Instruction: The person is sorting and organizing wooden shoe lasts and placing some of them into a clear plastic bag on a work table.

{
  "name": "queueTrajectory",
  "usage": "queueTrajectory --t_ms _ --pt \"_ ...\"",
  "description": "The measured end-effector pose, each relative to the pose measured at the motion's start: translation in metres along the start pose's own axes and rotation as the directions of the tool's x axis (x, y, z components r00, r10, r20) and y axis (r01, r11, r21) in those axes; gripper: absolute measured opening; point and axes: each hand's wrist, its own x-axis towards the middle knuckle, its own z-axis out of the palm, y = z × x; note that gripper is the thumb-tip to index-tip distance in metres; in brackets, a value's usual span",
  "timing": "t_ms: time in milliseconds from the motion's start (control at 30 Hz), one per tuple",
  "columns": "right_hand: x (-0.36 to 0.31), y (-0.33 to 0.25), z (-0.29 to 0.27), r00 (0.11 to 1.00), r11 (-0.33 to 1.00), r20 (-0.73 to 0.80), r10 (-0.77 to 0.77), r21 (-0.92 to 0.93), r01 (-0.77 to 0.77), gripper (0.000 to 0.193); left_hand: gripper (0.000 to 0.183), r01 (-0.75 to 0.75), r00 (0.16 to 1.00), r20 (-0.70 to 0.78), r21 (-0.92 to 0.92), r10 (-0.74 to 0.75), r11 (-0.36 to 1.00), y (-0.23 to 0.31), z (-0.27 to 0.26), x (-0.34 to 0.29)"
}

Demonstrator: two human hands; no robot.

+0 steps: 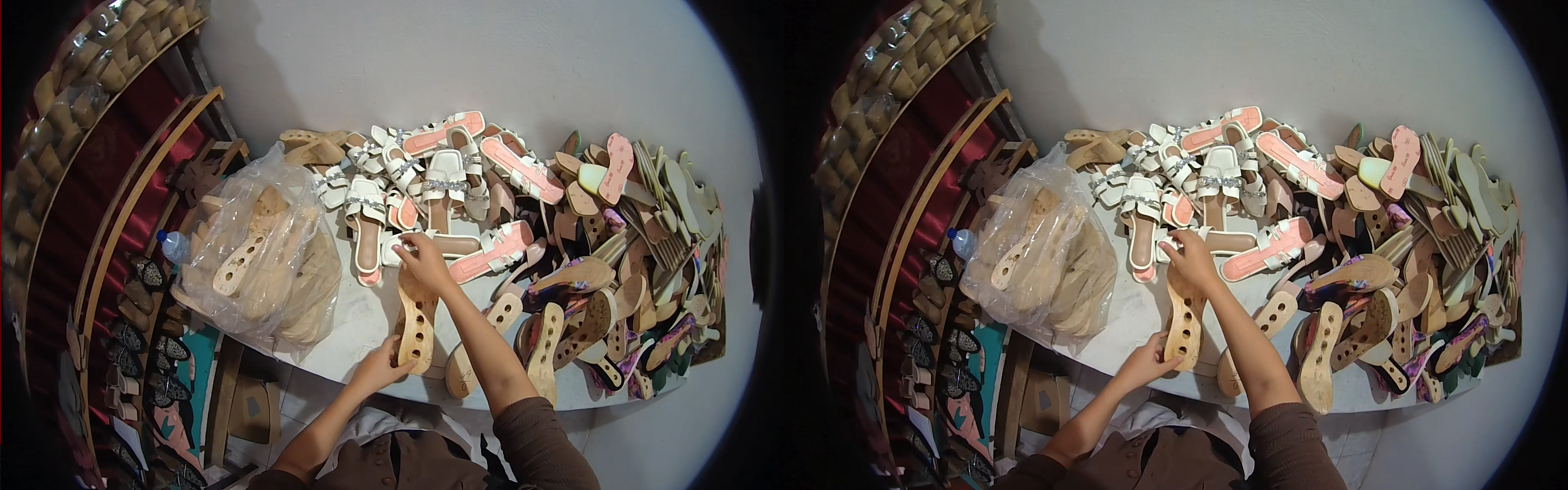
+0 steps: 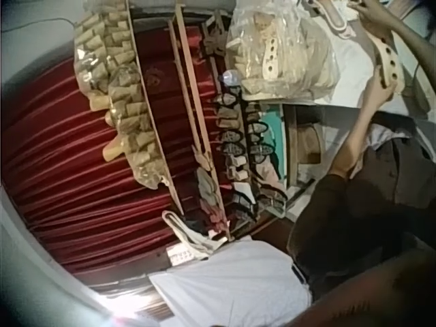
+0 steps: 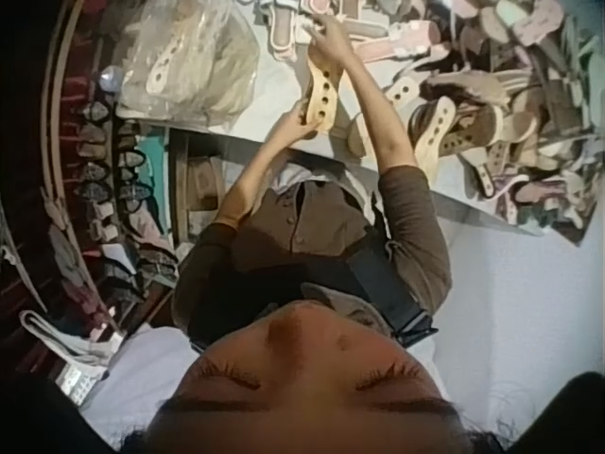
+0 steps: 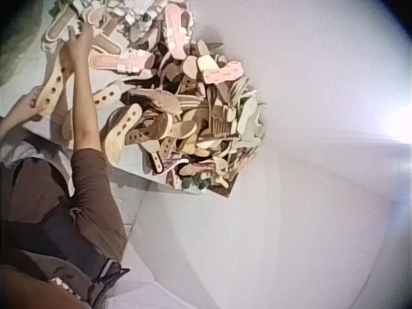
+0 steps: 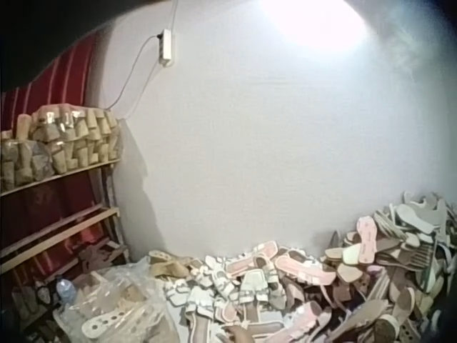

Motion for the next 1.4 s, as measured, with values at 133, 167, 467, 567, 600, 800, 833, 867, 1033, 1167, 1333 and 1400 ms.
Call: queueTrajectory --t_ms 133,167,467,567,600,800,833,867,1033,1167,1333,1400 --pt "-0.041 0.038 -0.001 0.919 0.992 -0.377 -0.112 0.011 0.125 0.046 0.078 0.005 0.993 -0.115 0.197 0.018 0.98 0.001 -0.01 0.019" --pt "-0.058 0.052 0.004 0.888 0.979 -0.449 0.099 0.205 -0.005 0.053 0.077 -0.045 0.975 -0.21 0.108 0.067 0.993 -0.004 -0.007 0.029" --pt "-0.126 0.031 0.032 0.817 0.512 0.195 0.542 0.695 -0.505 0.069 0.047 0.064 0.992 -0.066 -0.457 -0.105 0.887 -0.012 0.007 0.069" --pt "-0.127 0.033 0.017 0.766 0.369 0.442 0.467 0.69 -0.623 0.044 0.046 -0.038 0.995 -0.095 -0.375 0.002 0.926 -0.008 0.011 0.063" --pt "-0.129 0.031 0.02 0.765 0.374 0.451 0.459 0.683 -0.627 0.044 0.048 -0.031 0.996 -0.088 -0.373 -0.002 0.927 -0.005 0.008 0.059" --pt "-0.12 -0.015 0.004 0.811 0.239 0.42 0.408 0.808 -0.539 0.045 0.057 -0.147 0.958 -0.224 0.159 0.181 0.976 0.06 -0.039 0.04" --pt "-0.116 -0.03 -0.005 0.789 0.227 0.428 0.44 0.798 -0.559 0.047 0.057 -0.15 0.962 -0.191 0.22 0.194 0.964 0.077 -0.05 0.037" --pt "-0.11 -0.037 -0.013 0.821 0.276 0.4 0.408 0.803 -0.528 0.046 0.057 -0.159 0.966 -0.154 0.28 0.207 0.947 0.096 -0.061 0.033" --pt "-0.07 -0.138 -0.049 0.984 0.293 0.125 0.123 0.943 -0.157 0.043 0.072 -0.385 0.89 -0.101 0.355 0.444 0.852 0.19 -0.162 -0.009" --pt "-0.018 -0.23 -0.042 0.987 0.078 0.146 0.066 0.985 -0.151 0.037 0.056 -0.45 0.877 -0.17 0.039 0.45 0.892 0.22 -0.266 -0.036" --pt "0.023 -0.291 0.009 0.915 0.099 0.394 0.087 0.91 -0.402 0.027 0.049 -0.149 0.818 -0.425 0.495 0.388 0.856 0.132 -0.381 -0.023" --pt "0.034 -0.295 0.035 0.864 0.015 0.499 -0.074 0.866 -0.499 0.024 0.051 -0.018 0.899 -0.337 0.61 0.28 0.792 0.089 -0.392 -0.01"
